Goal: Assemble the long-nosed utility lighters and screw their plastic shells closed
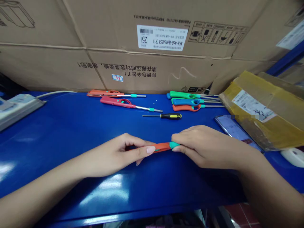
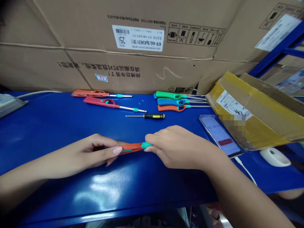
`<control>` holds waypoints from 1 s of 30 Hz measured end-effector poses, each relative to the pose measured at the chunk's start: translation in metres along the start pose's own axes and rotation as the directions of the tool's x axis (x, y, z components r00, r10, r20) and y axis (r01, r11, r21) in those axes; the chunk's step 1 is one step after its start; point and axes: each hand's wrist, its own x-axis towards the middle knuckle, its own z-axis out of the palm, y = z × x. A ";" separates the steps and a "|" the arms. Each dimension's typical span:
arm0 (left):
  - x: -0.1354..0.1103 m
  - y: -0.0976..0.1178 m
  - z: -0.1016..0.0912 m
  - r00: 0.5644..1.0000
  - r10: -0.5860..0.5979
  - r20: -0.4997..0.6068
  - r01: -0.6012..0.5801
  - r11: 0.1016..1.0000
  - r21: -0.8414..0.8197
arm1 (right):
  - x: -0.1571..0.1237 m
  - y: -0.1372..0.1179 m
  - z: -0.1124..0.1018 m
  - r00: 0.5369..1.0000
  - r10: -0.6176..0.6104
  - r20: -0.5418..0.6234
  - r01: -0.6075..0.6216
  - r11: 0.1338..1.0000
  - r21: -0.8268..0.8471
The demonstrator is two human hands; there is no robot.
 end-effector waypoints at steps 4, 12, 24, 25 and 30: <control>-0.001 0.002 0.001 1.000 0.000 0.019 0.000 1.000 0.029 | -0.001 -0.001 -0.002 0.998 0.022 0.055 -0.025 0.999 0.047; -0.001 0.002 -0.003 0.998 -0.001 0.067 0.001 1.000 0.002 | -0.005 0.000 -0.005 0.992 0.051 0.115 -0.064 0.991 0.117; 0.011 -0.025 -0.008 0.991 -0.108 0.084 0.123 0.973 -0.196 | 0.003 0.008 0.005 1.000 0.007 -0.016 -0.006 1.000 0.003; 0.011 -0.025 -0.007 0.990 -0.112 0.086 0.127 0.971 -0.200 | 0.005 0.004 0.007 1.000 -0.005 -0.018 0.004 1.000 -0.024; 0.011 -0.023 -0.004 0.989 -0.095 0.115 0.117 0.972 -0.202 | 0.012 -0.006 0.014 0.999 -0.048 -0.007 0.046 0.991 -0.129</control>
